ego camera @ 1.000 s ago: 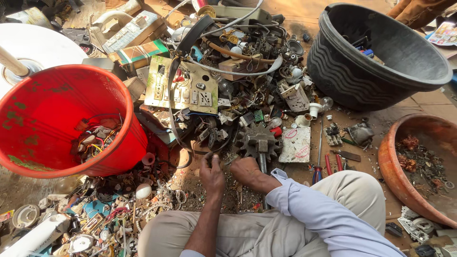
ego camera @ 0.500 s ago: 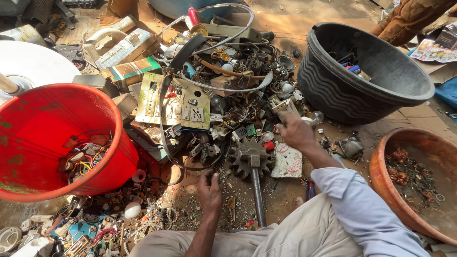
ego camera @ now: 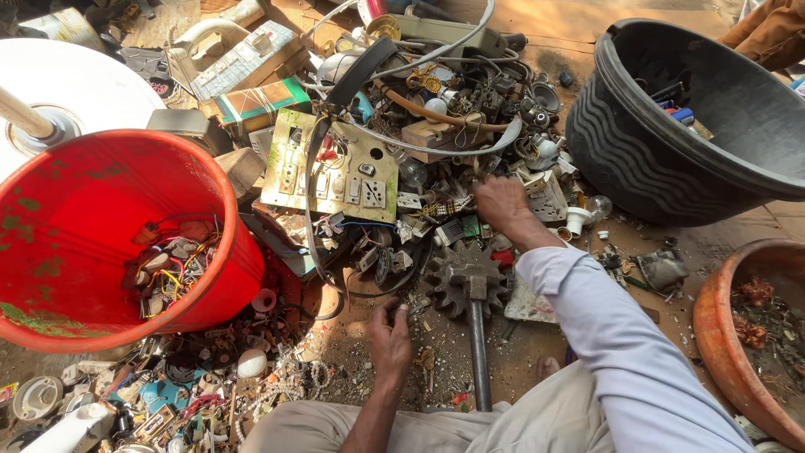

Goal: The person sits on the ground and uses a hammer to break apart various electronic components and scrap items. They repeatedly strike objects such as a blue cylindrical part, a metal ring, and a circuit board to separate them into smaller pieces.

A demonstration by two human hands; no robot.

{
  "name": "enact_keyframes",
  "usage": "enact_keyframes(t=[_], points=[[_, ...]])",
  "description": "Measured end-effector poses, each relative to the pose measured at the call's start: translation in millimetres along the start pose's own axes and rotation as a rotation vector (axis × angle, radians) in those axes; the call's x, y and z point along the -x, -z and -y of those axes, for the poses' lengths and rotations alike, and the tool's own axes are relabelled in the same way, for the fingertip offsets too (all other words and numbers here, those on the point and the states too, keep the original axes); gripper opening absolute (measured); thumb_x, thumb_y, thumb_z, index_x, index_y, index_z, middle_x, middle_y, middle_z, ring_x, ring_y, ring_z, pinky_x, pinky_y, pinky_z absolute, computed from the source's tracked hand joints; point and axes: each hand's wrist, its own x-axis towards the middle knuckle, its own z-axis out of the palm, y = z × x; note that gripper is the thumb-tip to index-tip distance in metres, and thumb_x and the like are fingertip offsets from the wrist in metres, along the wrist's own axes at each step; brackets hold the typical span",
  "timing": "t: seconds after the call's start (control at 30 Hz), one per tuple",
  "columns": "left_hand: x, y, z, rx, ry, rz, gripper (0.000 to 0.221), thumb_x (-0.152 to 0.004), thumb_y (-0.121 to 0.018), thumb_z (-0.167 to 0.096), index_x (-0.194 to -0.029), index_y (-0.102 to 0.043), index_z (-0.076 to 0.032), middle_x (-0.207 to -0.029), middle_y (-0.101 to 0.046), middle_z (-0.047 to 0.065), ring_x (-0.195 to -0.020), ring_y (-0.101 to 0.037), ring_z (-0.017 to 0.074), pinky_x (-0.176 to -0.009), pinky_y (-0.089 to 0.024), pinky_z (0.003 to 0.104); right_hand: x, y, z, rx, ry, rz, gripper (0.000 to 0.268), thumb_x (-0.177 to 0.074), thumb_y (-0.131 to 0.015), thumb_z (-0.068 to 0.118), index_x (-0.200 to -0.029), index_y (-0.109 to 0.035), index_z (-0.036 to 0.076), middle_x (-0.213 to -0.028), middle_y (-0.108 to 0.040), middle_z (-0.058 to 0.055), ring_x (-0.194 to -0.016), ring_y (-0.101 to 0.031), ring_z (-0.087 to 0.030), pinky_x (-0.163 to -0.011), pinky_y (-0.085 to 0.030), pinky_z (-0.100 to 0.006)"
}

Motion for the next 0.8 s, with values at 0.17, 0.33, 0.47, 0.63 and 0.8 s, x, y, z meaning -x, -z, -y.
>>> enact_keyframes(t=[0.17,0.33,0.47,0.63,0.8], points=[[1.8,-0.6,-3.3,-0.023,-0.032,0.018,0.041,-0.098,-0.059,-0.026,-0.129,-0.063,0.0,-0.106,-0.073,0.013,-0.091,-0.072,0.0235,-0.08,-0.06,0.036,74.2,59.0,-38.9,-0.523,-0.075,-0.185,0.035,-0.099,-0.064,0.041,-0.105,-0.072,0.008,-0.091,-0.06,-0.009,-0.078,-0.063,-0.022,-0.069,-0.052,-0.038],[8.2,0.9,-9.5,-0.123,-0.015,0.013,0.041,-0.098,-0.059,-0.027,-0.13,-0.064,-0.003,-0.101,-0.074,0.012,-0.086,-0.071,0.0221,-0.075,-0.057,0.035,130.0,65.3,-54.7,-1.246,0.088,-0.528,0.031,-0.109,-0.06,0.031,-0.103,-0.063,0.001,-0.107,-0.053,-0.017,-0.095,-0.051,-0.034,-0.083,-0.046,-0.049],[10.3,6.3,-9.7,0.049,-0.015,0.031,0.037,-0.098,-0.058,-0.027,-0.126,-0.063,-0.002,-0.101,-0.073,0.009,-0.085,-0.074,0.0202,-0.072,-0.059,0.031,184.3,67.7,-36.4,-2.273,-0.063,-0.515,0.021,-0.115,-0.055,0.023,-0.11,-0.058,0.003,-0.108,-0.059,-0.015,-0.1,-0.058,-0.035,-0.094,-0.049,-0.052],[12.1,6.3,-8.9,0.11,-0.094,0.145,0.038,-0.099,-0.062,-0.027,-0.125,-0.067,0.001,-0.1,-0.073,0.014,-0.087,-0.069,0.023,-0.069,-0.057,0.034,227.3,86.0,8.4,-2.768,-0.271,-0.437,0.037,-0.11,-0.038,0.028,-0.122,-0.056,-0.002,-0.106,-0.07,-0.026,-0.096,-0.072,-0.04,-0.091,-0.061,-0.052],[22.4,14.5,-17.5,0.66,0.013,0.41,0.047,-0.095,-0.06,-0.032,-0.127,-0.06,0.002,-0.103,-0.073,0.013,-0.093,-0.075,0.0221,-0.073,-0.063,0.036,249.1,58.6,79.2,-2.956,-0.239,-0.109,0.05,-0.113,-0.037,0.031,-0.136,-0.051,-0.011,-0.114,-0.069,-0.031,-0.097,-0.073,-0.041,-0.09,-0.059,-0.052]])
